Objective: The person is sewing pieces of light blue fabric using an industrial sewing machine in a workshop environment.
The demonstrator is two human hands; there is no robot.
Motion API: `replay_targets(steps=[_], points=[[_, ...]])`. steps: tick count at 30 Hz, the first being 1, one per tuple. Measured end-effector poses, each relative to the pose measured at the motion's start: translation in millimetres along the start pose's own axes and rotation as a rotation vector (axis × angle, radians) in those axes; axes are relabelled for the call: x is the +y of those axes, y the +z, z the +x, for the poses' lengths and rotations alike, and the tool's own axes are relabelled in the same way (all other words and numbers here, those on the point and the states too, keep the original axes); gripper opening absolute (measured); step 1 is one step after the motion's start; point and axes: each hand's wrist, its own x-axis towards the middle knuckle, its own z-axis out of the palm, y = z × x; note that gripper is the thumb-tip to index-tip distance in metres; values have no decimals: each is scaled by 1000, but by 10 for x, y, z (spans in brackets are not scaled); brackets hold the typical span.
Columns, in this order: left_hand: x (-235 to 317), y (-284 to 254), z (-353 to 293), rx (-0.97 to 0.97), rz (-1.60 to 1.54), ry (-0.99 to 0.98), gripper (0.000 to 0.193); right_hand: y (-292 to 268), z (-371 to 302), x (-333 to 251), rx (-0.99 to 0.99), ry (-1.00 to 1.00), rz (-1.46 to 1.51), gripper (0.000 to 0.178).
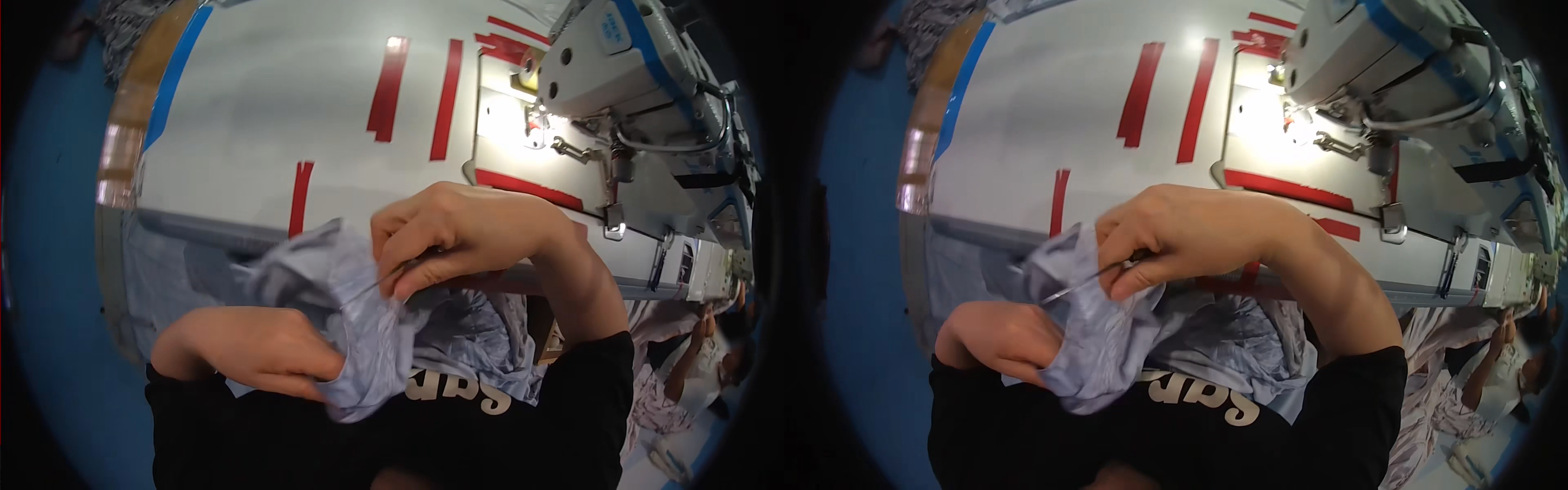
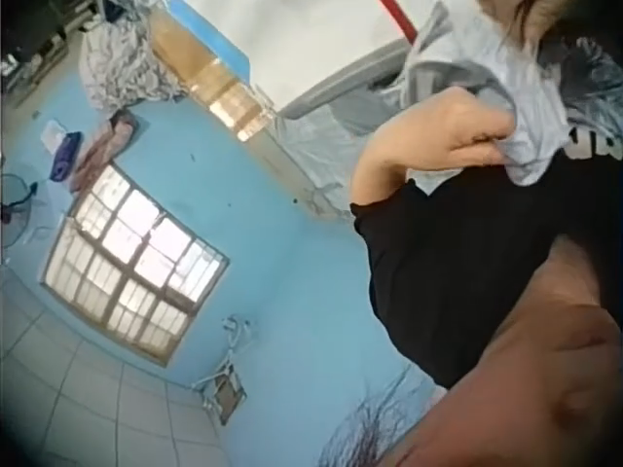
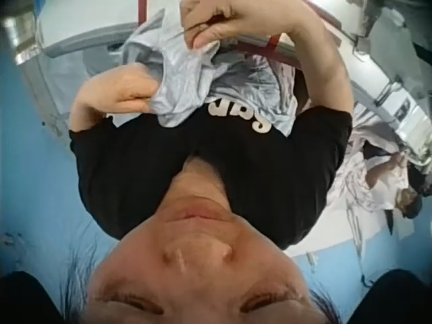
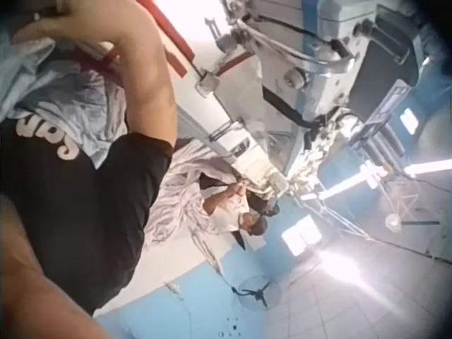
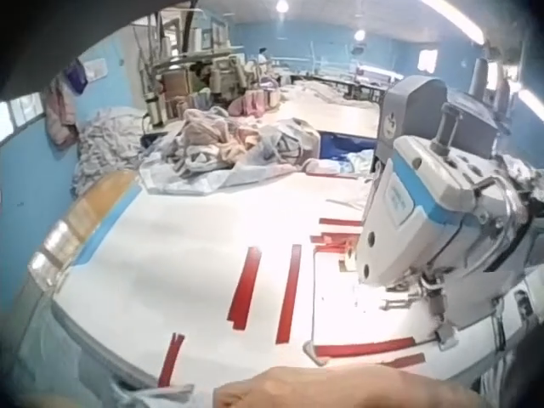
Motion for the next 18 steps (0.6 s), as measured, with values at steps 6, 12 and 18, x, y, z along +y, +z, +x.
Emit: replay_targets(steps=[6,12,18], points=[[198,662,-226,191,-11,87,19,495,494,-221,-38,-447,625,49],[404,1115,-525,159,221,-42,21,1021,751,-356,-206,-461,719,47],[709,1330,-439,151,304,-52,17,1314,926,-481,-217,-470,643,32]])
